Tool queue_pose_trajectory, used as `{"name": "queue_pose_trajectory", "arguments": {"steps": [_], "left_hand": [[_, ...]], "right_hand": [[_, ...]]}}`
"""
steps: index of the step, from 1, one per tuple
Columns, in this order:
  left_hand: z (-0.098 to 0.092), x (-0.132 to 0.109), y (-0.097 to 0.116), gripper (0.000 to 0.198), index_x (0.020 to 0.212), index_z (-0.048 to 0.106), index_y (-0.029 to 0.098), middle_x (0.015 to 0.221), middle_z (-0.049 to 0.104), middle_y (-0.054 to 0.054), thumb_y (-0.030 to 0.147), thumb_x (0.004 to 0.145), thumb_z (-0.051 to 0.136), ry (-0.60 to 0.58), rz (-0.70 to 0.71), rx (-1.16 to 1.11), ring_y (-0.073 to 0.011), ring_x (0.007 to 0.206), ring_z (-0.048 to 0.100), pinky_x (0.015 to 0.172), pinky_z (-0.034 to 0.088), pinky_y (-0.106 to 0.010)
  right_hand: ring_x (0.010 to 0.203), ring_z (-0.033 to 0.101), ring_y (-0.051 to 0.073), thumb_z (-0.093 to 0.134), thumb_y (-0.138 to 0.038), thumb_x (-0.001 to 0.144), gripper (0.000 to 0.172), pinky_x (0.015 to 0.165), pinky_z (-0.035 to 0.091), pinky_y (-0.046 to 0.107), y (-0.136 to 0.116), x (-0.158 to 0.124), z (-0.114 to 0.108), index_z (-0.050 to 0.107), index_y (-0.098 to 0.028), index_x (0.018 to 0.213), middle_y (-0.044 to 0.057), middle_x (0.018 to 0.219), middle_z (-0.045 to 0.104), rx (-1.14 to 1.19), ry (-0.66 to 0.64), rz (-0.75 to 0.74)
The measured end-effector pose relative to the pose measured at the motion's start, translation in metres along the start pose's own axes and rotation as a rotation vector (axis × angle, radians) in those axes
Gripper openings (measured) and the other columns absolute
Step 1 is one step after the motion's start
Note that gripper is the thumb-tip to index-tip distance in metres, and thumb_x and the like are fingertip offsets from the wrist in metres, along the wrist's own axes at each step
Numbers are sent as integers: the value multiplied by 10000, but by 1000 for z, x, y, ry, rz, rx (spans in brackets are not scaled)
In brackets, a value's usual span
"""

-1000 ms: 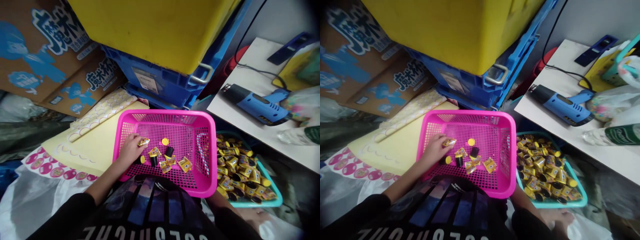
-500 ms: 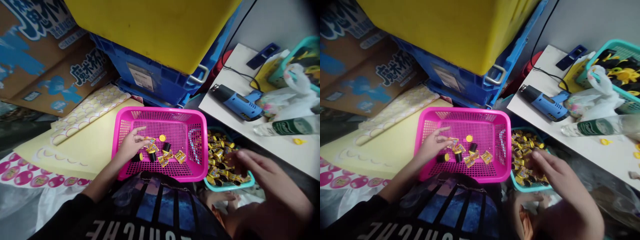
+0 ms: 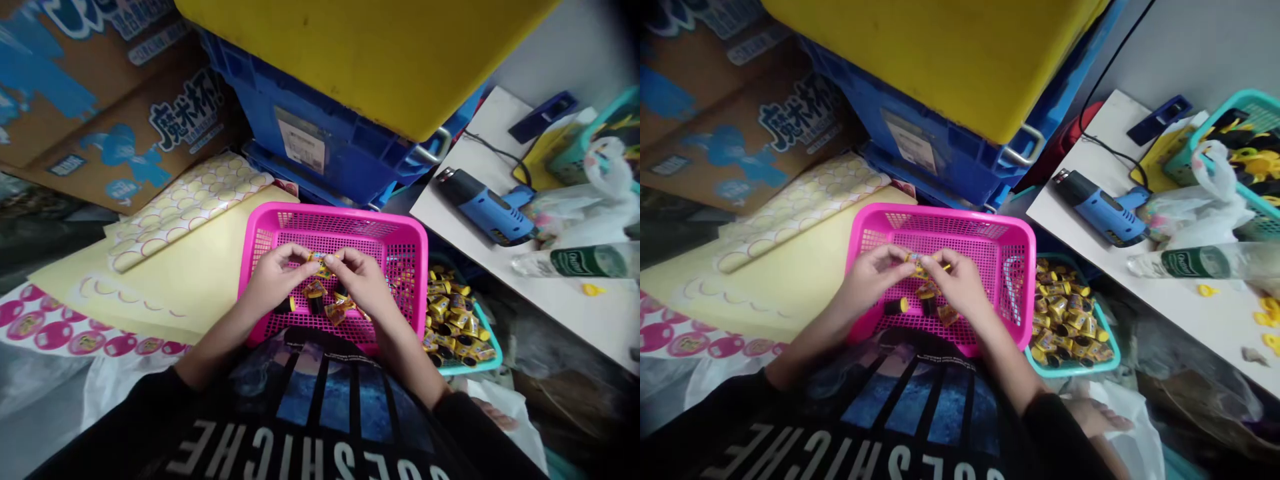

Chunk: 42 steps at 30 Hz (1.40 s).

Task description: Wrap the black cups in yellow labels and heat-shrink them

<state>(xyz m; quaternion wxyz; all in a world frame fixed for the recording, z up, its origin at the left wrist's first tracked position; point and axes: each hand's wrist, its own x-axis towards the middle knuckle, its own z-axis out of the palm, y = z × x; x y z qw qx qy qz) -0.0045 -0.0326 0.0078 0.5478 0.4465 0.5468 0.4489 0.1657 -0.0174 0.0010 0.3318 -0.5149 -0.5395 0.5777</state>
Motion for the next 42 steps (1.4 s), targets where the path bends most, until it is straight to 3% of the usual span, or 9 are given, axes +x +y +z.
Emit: {"name": "queue_pose_trajectory", "arguments": {"steps": [5, 10, 14, 18, 22, 26, 29, 36, 42], "left_hand": [[-17, -1, 2, 110, 754, 687, 178, 728, 682, 7, 257, 719, 755, 169, -31, -56, -104, 635, 614, 651, 504, -236], [-31, -1, -3, 207, 776, 705, 165, 757, 691, 1, 325, 690, 805, 196, -180, -308, -89, 616, 611, 571, 484, -200], [-34, -2, -6, 259, 758, 679, 155, 773, 688, -1, 311, 638, 847, 182, -219, -480, -100, 669, 617, 573, 502, -193], [-37, -6, -9, 241, 783, 673, 152, 765, 696, -13, 333, 699, 809, 180, -210, -549, -112, 677, 627, 581, 503, -204], [-35, -8, -10, 247, 827, 689, 141, 827, 717, -43, 356, 740, 775, 127, -274, -558, -122, 697, 637, 568, 493, -206], [-26, -9, -7, 237, 831, 691, 138, 813, 715, -44, 355, 762, 757, 124, -271, -524, -119, 696, 637, 570, 477, -201], [-20, -10, -5, 251, 817, 684, 140, 778, 711, -45, 364, 743, 769, 109, -263, -534, -135, 695, 643, 598, 488, -226], [-11, -13, -6, 304, 805, 715, 150, 745, 690, -35, 410, 680, 812, 117, -235, -503, -98, 610, 560, 515, 422, -195], [-7, -11, -12, 256, 811, 736, 171, 837, 668, -29, 407, 721, 778, 100, -188, -432, -75, 590, 502, 508, 375, -196]], "right_hand": [[760, 553, 156, 420, -490, 967, 380, 707, 446, 315, 17, 2, 18, 581, -178, 823, 34, 800, 609, -206, 7, -141], [1064, 527, 318, 733, -301, 803, 302, 897, 462, 482, 54, -5, 57, 614, -145, 1033, 157, 1112, 605, -876, -454, -313], [988, 572, 272, 741, -146, 750, 261, 829, 502, 400, 57, -10, 62, 600, -152, 970, 123, 1013, 635, -898, -486, -338], [688, 564, 134, 716, -280, 823, 275, 616, 481, 266, 40, -15, 33, 582, -184, 1044, 6, 797, 610, -556, -382, -193], [800, 543, 130, 703, -362, 837, 365, 704, 476, 277, 17, -23, 8, 576, -258, 1164, 11, 921, 559, -22, -178, -108], [820, 551, 116, 793, -294, 752, 381, 730, 477, 251, 1, -28, 9, 568, -264, 1058, -2, 939, 554, 375, -153, -94], [887, 589, 139, 730, -370, 819, 325, 801, 495, 301, -2, -29, 15, 558, -281, 1080, 11, 1004, 582, 601, -186, -91], [673, 527, 91, 743, -311, 794, 311, 617, 450, 215, 4, -22, 29, 510, -260, 994, -51, 790, 535, 525, 37, -39], [787, 612, 112, 764, -252, 734, 361, 719, 499, 253, -2, -12, 36, 421, -216, 839, -26, 920, 651, 504, 79, -99]]}}
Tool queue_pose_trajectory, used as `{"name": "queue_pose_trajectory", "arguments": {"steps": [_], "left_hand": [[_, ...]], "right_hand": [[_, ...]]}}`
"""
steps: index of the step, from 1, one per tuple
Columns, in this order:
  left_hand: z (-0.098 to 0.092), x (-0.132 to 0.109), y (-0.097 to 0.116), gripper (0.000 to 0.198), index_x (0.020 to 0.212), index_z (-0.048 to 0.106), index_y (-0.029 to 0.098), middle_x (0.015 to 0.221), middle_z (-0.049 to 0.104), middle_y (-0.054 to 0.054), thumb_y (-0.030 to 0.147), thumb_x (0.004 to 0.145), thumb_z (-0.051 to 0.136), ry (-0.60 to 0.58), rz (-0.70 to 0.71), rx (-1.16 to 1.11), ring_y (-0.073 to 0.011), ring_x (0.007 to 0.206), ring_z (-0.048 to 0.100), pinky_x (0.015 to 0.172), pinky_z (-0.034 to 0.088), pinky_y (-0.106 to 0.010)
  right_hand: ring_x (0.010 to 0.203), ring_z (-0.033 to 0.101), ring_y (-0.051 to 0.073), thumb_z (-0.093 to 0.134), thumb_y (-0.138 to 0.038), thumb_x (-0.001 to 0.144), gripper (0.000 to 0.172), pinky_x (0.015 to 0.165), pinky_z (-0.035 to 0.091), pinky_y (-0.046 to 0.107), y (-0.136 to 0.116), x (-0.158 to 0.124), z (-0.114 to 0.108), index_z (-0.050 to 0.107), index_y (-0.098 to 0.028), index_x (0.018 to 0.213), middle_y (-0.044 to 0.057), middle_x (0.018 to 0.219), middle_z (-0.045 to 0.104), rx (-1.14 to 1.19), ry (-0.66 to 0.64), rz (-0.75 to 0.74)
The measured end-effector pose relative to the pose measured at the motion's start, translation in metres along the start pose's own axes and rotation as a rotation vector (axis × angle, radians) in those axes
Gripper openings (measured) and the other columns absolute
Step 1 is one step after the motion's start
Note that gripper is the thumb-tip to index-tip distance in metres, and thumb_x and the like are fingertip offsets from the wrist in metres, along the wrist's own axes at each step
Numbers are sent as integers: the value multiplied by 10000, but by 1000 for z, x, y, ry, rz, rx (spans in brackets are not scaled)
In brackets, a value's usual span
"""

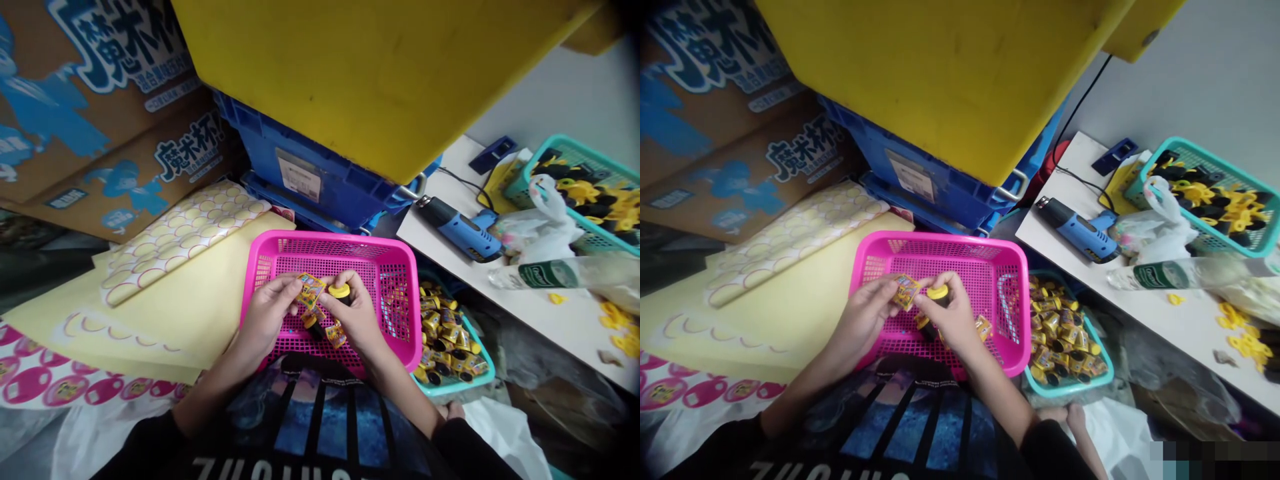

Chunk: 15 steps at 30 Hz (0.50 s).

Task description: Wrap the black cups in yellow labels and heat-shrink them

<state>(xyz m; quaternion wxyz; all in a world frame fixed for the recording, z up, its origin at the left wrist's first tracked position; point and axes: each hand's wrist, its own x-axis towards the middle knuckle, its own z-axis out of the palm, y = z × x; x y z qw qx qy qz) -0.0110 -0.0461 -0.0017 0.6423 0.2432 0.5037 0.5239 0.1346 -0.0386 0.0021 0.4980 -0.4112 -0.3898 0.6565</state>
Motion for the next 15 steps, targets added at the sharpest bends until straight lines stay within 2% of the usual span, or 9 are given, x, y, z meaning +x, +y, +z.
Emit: {"name": "queue_pose_trajectory", "arguments": {"steps": [4, 6, 8, 10, 12, 15], "left_hand": [[1, -2, 1, 198, 789, 736, 192, 955, 653, -43, 389, 764, 736, -49, 29, 58, -82, 620, 503, 532, 385, -212], [2, -3, 4, 170, 719, 724, 197, 1029, 638, -54, 359, 766, 731, -90, 91, 152, -117, 723, 556, 595, 434, -230], [2, -5, 9, 169, 644, 701, 200, 1057, 632, -67, 319, 761, 731, -115, 182, 264, -182, 908, 590, 730, 485, -273], [2, -5, 15, 168, 625, 697, 209, 1055, 634, -77, 297, 767, 717, -134, 257, 350, -228, 1039, 571, 850, 488, -324], [1, -5, 18, 160, 657, 712, 219, 1065, 633, -81, 300, 793, 685, -154, 290, 395, -240, 1069, 561, 883, 483, -350], [0, -4, 19, 165, 662, 714, 223, 1077, 612, -77, 303, 802, 677, -200, 301, 454, -226, 1007, 574, 862, 485, -350]], "right_hand": [[632, 536, 86, 727, -235, 734, 291, 581, 446, 209, 2, 0, 1, 452, -217, 826, -54, 762, 604, -142, 119, -47], [614, 522, 96, 713, -254, 733, 283, 563, 438, 219, 2, 1, 1, 443, -222, 813, -51, 735, 588, -196, 187, -80], [626, 530, 109, 718, -293, 725, 282, 571, 448, 235, 1, 1, -2, 468, -227, 839, -38, 745, 586, -230, 161, -76], [621, 528, 115, 726, -351, 722, 281, 561, 444, 240, -1, 3, -6, 528, -225, 877, -27, 744, 585, -255, 46, -22], [602, 515, 114, 727, -402, 720, 270, 540, 425, 235, -1, 5, -11, 570, -215, 835, -23, 714, 581, -264, -53, 39], [562, 476, 106, 713, -390, 717, 250, 519, 383, 227, 1, 8, -15, 550, -200, 704, -28, 643, 557, -294, -1, 61]]}}
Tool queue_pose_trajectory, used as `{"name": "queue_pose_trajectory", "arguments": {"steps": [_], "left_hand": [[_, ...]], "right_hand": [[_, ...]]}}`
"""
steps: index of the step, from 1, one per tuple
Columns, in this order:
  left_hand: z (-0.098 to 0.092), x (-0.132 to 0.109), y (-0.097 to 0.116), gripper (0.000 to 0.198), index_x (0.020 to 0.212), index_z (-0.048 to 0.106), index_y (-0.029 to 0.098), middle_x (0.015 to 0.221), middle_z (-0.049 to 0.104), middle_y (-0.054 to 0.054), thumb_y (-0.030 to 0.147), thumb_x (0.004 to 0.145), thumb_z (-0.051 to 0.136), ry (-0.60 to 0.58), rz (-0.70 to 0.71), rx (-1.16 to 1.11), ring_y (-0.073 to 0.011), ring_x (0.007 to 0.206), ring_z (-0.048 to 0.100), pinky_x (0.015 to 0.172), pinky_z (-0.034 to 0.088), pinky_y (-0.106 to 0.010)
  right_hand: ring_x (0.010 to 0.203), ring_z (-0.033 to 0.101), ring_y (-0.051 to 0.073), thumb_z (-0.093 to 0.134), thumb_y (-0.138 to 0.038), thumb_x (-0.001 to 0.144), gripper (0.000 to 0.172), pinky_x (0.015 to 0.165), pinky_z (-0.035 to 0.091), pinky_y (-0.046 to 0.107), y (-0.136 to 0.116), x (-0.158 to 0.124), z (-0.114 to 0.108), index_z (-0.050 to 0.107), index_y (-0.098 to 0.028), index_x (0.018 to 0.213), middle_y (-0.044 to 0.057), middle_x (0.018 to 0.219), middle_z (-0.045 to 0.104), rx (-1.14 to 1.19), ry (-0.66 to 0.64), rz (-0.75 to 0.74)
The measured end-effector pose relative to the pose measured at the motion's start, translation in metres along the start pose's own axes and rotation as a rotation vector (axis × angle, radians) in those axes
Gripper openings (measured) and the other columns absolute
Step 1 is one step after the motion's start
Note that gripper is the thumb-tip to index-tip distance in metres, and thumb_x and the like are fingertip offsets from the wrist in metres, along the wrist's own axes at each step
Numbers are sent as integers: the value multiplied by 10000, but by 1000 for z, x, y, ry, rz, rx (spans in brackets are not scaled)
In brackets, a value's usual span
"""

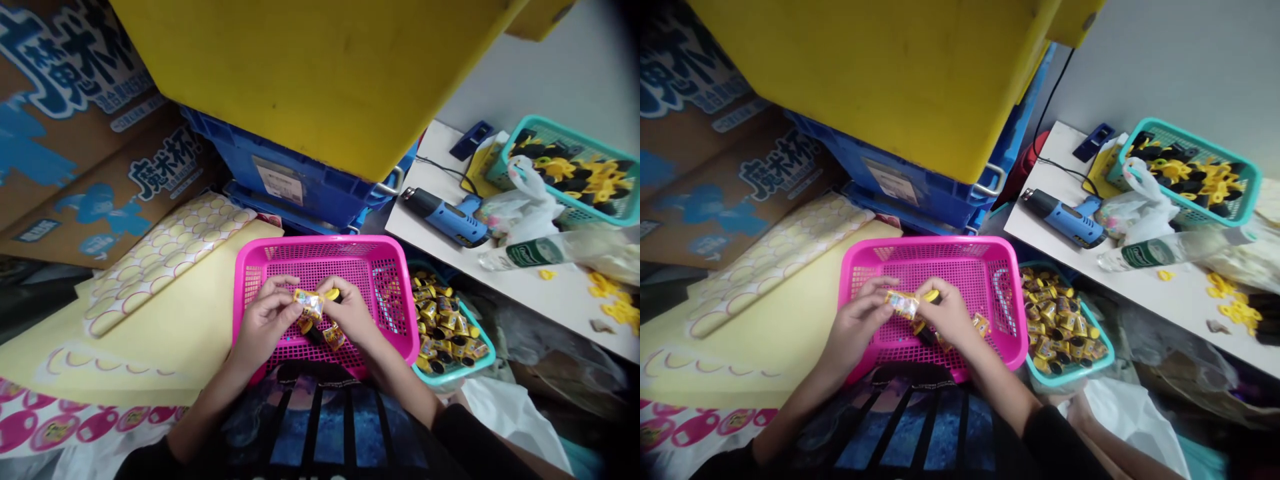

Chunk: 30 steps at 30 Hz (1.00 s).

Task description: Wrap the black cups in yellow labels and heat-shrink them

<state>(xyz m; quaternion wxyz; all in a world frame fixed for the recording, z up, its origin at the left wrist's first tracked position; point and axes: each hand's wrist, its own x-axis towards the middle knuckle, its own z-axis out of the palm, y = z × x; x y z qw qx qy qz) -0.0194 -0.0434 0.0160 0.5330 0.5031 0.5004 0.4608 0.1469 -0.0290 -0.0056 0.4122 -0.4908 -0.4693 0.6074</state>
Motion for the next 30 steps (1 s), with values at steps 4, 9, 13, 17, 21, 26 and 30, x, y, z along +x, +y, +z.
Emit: {"name": "queue_pose_trajectory", "arguments": {"steps": [4, 9, 13, 17, 21, 26, 30], "left_hand": [[0, 2, -4, 164, 626, 697, 212, 1049, 589, -72, 313, 751, 728, -34, -26, 55, -207, 912, 574, 806, 482, -334], [2, 7, -12, 144, 771, 752, 201, 1077, 627, -73, 342, 749, 735, -27, -224, 8, -185, 877, 571, 709, 451, -281], [3, 7, -16, 244, 940, 743, 187, 1003, 678, -63, 384, 800, 707, 46, -345, -205, -133, 747, 538, 647, 406, -251], [4, 7, -16, 214, 862, 741, 171, 803, 657, -26, 362, 765, 749, 68, -375, -239, -117, 678, 508, 640, 399, -246], [8, 7, -13, 203, 835, 733, 186, 747, 639, -2, 346, 719, 783, 51, -405, -361, -102, 638, 499, 610, 404, -232], [10, 9, -9, 231, 902, 747, 185, 984, 678, -43, 325, 721, 781, 37, -351, -358, -92, 693, 532, 637, 443, -223], [10, 8, -9, 232, 913, 741, 193, 1028, 680, -39, 308, 717, 787, 33, -318, -309, -90, 697, 570, 619, 477, -213]], "right_hand": [[617, 485, 119, 651, -266, 745, 157, 591, 382, 256, 4, 0, 2, 540, -191, 663, -16, 657, 553, -229, 157, -147], [917, 538, 186, 536, -183, 832, 152, 807, 470, 359, -3, -8, -5, 552, -195, 983, 52, 955, 548, -479, 25, -400], [1174, 453, 220, 475, -158, 893, 403, 1017, 428, 468, -7, -16, -17, 400, -248, 1278, 92, 1188, 431, -522, -1, -393], [1089, 540, 196, 688, -217, 824, 556, 920, 513, 388, -3, -22, -21, 355, -279, 1266, 89, 1241, 456, -298, 74, -432], [1010, 615, 191, 717, -237, 821, 353, 871, 537, 381, -5, -25, -23, 519, -240, 1113, 58, 1077, 611, -324, 36, -431], [1061, 619, 181, 683, -196, 853, 347, 905, 546, 397, -9, -25, -27, 597, -255, 1184, 61, 1117, 649, -409, 3, -615], [1049, 633, 185, 668, -187, 867, 362, 887, 560, 405, -6, -26, -28, 611, -273, 1213, 64, 1110, 665, -436, 7, -682]]}}
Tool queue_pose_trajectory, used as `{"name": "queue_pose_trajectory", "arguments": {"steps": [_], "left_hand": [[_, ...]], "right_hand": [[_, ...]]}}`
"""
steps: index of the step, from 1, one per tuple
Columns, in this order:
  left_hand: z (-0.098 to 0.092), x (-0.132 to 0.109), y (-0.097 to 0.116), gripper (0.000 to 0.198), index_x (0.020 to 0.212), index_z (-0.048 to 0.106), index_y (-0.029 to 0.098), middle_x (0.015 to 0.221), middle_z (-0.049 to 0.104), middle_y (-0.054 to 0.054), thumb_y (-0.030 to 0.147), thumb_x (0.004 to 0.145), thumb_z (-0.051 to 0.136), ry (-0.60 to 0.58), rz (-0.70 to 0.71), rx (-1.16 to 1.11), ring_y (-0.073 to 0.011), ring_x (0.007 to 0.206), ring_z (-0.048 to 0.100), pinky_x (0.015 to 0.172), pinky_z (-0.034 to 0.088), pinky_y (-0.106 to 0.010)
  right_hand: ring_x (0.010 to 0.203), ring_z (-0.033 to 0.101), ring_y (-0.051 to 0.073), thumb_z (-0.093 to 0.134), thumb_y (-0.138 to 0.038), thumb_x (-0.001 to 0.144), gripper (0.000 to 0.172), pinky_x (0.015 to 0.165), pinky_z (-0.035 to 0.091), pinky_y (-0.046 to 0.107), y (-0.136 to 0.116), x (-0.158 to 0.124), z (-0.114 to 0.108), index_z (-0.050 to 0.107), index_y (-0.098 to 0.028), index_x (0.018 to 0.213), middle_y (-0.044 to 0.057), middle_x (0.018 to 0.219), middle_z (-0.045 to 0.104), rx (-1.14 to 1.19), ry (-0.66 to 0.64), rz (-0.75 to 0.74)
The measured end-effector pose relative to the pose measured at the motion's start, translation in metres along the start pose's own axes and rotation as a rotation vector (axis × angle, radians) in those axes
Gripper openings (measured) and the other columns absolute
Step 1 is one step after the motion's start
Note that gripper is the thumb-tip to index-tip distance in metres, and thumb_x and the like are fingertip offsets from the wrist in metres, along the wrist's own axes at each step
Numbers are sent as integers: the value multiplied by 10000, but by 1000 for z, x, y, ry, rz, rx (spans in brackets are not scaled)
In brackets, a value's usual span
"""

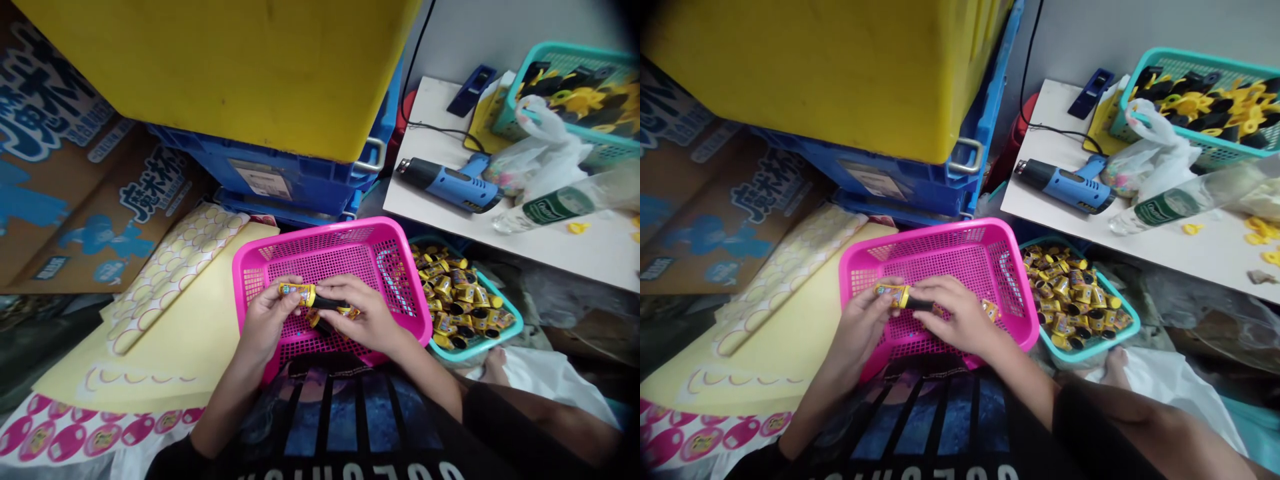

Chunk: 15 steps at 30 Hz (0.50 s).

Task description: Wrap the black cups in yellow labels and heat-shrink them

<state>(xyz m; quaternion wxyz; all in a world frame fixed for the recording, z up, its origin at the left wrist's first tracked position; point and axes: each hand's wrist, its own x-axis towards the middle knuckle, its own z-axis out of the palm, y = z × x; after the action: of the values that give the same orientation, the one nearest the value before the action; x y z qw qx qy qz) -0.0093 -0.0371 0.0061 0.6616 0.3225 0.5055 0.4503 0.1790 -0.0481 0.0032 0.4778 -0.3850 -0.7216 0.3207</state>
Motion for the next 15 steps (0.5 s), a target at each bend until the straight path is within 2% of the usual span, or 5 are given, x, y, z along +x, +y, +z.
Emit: {"name": "queue_pose_trajectory", "arguments": {"steps": [4, 8, 11, 15], "left_hand": [[0, -2, 2, 260, 967, 725, 207, 1014, 689, -38, 285, 724, 776, -10, 22, 86, -129, 760, 627, 665, 543, -252], [2, -2, 9, 221, 906, 737, 211, 1048, 687, -51, 219, 690, 783, -41, 93, 183, -170, 904, 645, 785, 556, -289], [4, -2, 14, 186, 861, 727, 205, 1036, 684, -46, 201, 683, 778, -23, 103, 233, -178, 941, 646, 859, 544, -312], [8, -3, 17, 223, 765, 600, 197, 1044, 696, -40, 173, 653, 792, 28, 132, 237, -173, 928, 663, 827, 547, -302]], "right_hand": [[1044, 639, 188, 661, -204, 875, 357, 876, 567, 405, 3, -3, 3, 615, -285, 1220, 59, 1116, 668, -20, 11, -4], [1045, 637, 192, 682, -231, 864, 364, 870, 570, 403, 6, -7, 8, 613, -275, 1218, 69, 1116, 660, -16, 43, 36], [1034, 641, 193, 710, -269, 848, 380, 853, 575, 394, 7, -8, 9, 605, -278, 1214, 70, 1110, 655, -20, 51, 14], [1021, 641, 190, 727, -295, 834, 412, 858, 569, 384, 8, -7, 8, 585, -281, 1221, 60, 1085, 660, -30, 42, -55]]}}
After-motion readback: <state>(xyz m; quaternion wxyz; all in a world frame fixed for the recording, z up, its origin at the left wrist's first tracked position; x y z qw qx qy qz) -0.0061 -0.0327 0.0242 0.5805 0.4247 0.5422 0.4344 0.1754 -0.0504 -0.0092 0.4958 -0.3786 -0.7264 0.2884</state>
